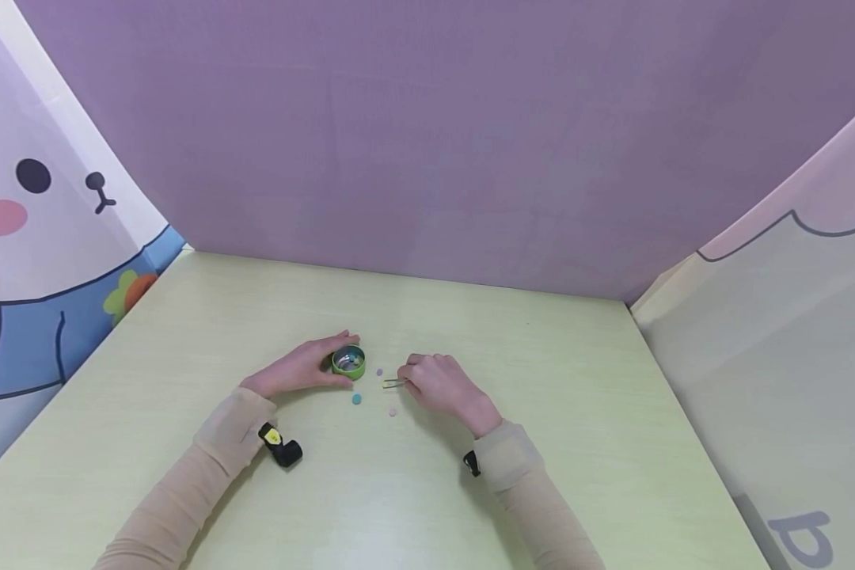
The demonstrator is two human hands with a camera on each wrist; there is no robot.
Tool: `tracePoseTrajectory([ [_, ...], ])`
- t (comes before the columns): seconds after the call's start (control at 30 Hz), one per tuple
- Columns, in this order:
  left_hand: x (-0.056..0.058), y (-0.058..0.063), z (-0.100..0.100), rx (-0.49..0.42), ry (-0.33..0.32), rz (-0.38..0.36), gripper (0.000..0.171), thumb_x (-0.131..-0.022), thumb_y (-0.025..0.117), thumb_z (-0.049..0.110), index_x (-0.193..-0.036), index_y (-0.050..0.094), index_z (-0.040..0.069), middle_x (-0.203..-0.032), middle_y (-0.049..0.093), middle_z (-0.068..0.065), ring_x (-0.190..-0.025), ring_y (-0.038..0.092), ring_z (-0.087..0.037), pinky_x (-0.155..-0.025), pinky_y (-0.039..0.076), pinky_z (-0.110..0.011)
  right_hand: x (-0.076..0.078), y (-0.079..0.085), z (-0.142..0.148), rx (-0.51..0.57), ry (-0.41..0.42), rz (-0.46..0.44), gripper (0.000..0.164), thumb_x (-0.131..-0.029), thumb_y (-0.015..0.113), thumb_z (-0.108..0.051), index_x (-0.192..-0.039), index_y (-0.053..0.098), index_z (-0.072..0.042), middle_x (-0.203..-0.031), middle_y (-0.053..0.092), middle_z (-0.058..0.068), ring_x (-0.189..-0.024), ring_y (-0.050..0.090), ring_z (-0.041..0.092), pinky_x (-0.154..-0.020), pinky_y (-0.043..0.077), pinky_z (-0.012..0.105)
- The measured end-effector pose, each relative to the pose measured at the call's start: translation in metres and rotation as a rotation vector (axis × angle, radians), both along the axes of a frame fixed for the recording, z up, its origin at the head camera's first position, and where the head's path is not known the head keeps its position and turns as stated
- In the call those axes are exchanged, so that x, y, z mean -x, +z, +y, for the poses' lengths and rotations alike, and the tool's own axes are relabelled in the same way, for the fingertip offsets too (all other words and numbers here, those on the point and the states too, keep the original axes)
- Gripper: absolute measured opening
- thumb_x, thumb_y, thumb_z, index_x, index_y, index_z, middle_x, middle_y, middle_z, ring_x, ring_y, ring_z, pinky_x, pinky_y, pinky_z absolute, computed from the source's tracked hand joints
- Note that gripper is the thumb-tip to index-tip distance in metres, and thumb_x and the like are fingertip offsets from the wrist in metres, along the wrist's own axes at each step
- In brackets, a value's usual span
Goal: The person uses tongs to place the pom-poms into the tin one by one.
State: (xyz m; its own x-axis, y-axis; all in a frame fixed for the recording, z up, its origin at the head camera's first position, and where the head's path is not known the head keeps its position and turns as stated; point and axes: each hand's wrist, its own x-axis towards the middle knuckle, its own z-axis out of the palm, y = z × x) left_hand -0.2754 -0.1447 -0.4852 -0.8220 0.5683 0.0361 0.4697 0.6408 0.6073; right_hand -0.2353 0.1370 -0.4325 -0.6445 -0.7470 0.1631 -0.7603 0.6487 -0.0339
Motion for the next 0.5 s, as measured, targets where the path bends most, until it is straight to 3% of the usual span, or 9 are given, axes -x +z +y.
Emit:
tracePoseTrajectory([
  [0.5,0.0015,-0.0031,-0.0010,-0.004,-0.003,0.004,0.089,-0.083,0.077,0.046,-0.154,0.036,0.011,-0.161,0.031,-0.018,-0.150,0.032,-0.034,-0.121,0.033,-0.049,0.0031,-0.0042,-0.0015,-0.020,-0.014,0.003,0.013,-0.093,0.065,-0.007,-0.096,0.076,-0.014,-0.091,0.073,0.001,-0.072,0.068,0.014,-0.057,0.053,0.026],
])
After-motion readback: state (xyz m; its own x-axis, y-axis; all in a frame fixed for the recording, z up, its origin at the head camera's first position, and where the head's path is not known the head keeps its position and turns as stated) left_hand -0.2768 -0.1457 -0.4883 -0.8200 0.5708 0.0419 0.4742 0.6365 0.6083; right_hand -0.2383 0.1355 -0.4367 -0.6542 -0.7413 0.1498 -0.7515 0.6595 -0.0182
